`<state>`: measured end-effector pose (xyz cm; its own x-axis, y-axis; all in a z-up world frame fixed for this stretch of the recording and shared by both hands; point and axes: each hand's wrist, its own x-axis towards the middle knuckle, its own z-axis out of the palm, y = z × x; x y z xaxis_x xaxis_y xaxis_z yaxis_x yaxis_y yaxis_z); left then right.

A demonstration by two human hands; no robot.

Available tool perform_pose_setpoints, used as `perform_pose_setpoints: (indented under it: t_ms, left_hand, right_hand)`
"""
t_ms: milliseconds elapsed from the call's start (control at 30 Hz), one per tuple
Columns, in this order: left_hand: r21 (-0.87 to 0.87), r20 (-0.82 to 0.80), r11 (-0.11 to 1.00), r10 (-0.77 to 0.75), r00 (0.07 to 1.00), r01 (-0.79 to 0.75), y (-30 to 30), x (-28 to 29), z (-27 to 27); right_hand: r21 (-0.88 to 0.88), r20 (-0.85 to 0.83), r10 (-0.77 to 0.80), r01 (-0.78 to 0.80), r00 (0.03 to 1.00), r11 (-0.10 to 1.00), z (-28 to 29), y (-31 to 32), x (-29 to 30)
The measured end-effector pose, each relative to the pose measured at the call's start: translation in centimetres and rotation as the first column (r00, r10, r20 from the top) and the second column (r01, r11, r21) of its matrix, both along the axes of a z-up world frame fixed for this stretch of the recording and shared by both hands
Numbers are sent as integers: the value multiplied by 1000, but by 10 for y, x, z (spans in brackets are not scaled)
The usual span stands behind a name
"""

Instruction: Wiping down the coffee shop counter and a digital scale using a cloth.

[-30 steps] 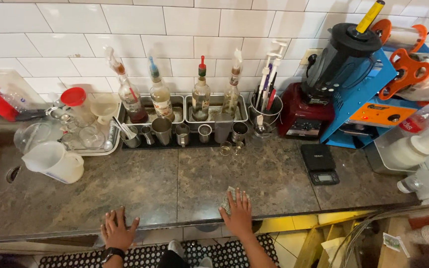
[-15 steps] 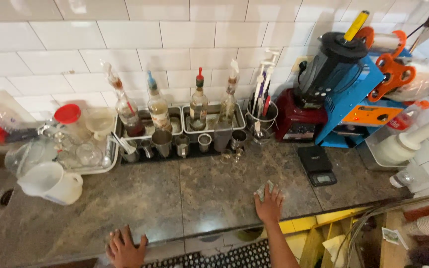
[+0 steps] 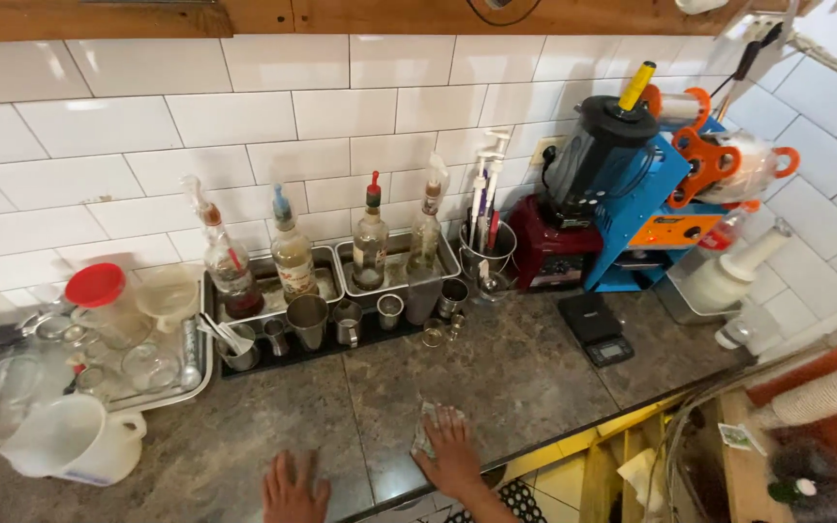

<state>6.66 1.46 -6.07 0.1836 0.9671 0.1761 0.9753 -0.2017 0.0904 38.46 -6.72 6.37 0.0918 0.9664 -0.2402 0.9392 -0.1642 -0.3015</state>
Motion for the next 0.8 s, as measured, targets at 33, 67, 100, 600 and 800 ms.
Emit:
perform_pose_setpoints:
  t_ms: [33, 67, 100, 600, 800]
  left_hand:
    - [-2, 4, 1000, -8, 1000, 8, 3, 2, 2]
    - [5, 6, 999, -42, 999, 42, 5, 4, 3]
    - [11, 5, 997, -78, 997, 78, 7, 3, 5]
    - [-88, -4, 988, -127, 992, 126, 4, 1, 40]
    - [3, 54, 991, -137, 989, 137, 6, 1, 32]
  right_hand:
    - [-2, 4, -8, 8, 1000, 1000, 9, -2, 4]
    - [-52, 49, -93, 96, 994, 994, 18, -5, 8]
    - [-98, 96, -177, 186, 980, 978, 27, -8, 9]
    - [9, 204, -527, 537, 825, 844, -47, 8, 37]
    - [-96, 102, -185, 195, 977, 976, 7, 13, -43]
